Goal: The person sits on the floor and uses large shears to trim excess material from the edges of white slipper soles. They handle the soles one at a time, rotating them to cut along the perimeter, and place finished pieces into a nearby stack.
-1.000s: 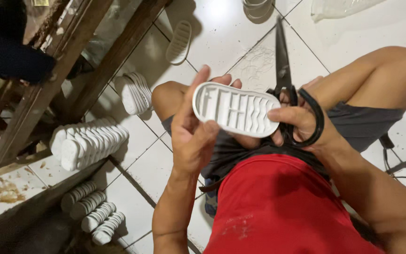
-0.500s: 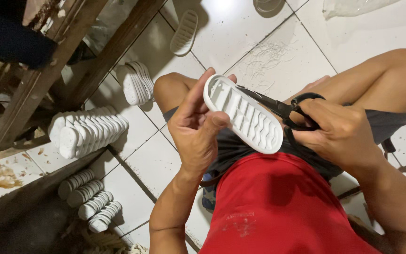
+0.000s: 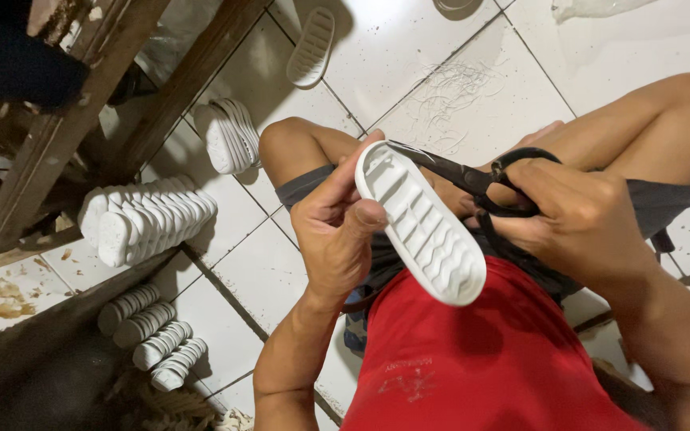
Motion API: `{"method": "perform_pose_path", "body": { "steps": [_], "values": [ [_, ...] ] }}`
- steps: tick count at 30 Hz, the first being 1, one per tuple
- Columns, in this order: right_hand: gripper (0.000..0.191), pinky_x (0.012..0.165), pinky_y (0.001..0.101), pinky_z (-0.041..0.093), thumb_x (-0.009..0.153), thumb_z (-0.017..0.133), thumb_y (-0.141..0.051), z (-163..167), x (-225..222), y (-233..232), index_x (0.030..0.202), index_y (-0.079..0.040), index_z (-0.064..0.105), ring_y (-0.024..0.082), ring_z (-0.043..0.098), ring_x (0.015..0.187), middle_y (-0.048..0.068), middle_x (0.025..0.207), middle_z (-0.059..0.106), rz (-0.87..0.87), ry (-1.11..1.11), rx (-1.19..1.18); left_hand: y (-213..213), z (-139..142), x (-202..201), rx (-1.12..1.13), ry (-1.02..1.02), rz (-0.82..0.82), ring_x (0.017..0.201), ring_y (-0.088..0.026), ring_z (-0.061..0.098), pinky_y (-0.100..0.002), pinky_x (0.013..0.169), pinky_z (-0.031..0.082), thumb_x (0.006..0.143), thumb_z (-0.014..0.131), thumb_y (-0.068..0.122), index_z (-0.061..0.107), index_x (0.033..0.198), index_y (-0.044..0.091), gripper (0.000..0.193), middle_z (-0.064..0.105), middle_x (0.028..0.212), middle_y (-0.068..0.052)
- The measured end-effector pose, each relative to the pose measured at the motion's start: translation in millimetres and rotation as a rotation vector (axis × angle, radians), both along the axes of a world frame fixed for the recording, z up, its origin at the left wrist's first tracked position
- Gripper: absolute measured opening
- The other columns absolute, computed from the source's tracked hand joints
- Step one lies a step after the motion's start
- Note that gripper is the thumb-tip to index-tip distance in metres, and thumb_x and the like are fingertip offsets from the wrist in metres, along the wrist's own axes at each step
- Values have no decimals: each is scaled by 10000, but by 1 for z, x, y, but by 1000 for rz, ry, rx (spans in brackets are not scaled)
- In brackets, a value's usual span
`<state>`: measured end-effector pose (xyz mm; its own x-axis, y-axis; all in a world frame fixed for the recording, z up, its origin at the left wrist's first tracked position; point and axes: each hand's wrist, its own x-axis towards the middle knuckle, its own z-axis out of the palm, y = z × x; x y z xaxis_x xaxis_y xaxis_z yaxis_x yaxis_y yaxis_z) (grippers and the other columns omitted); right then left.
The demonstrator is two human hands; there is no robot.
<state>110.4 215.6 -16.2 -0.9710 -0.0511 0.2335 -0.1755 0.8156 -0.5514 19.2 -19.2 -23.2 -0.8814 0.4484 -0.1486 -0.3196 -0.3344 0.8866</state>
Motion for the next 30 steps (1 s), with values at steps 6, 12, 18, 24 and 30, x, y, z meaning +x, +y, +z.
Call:
{"method": "perform_pose_path", "body": {
  "steps": [6,12,18,24,30],
  "values": [
    [290,501,289,471,793,869,-163,4,-9,14,854,56,688,173,634,585,99,738,672,22,17,-1,-2,8,-3,102,-96,-143,1134,-203,691,-320,1122,497,1029,747,413,506,1450,-162,752,709,1209,-219],
    [321,470,320,440,735,884,-212,8,-13,27,798,37,692,188,594,522,80,649,629,63,-6,133,-7,13,-14,103,-219,-278,964,-209,735,-324,893,603,1049,689,406,617,1296,-152,614,738,1124,-214],
    [285,440,307,415,756,879,-179,3,-18,35,786,35,694,164,558,487,65,629,613,100,0,106,-13,2,-25,37,-225,-376,812,-182,718,-284,762,584,1091,670,375,703,1124,-134,511,742,921,-177],
    [254,440,314,406,809,868,-164,-11,-14,38,812,34,707,143,547,479,57,624,614,112,-92,25,-15,-6,-38,117,-356,-451,813,-219,721,-323,737,604,1110,634,296,696,1099,-135,435,730,971,-203],
    [315,491,226,458,841,839,-183,-12,-18,21,1004,54,710,108,619,580,71,738,673,-20,-216,-558,-3,-10,-40,439,-640,-529,935,-310,740,-374,745,611,1095,559,251,595,1248,-126,409,716,1124,-268]
  ]
}}
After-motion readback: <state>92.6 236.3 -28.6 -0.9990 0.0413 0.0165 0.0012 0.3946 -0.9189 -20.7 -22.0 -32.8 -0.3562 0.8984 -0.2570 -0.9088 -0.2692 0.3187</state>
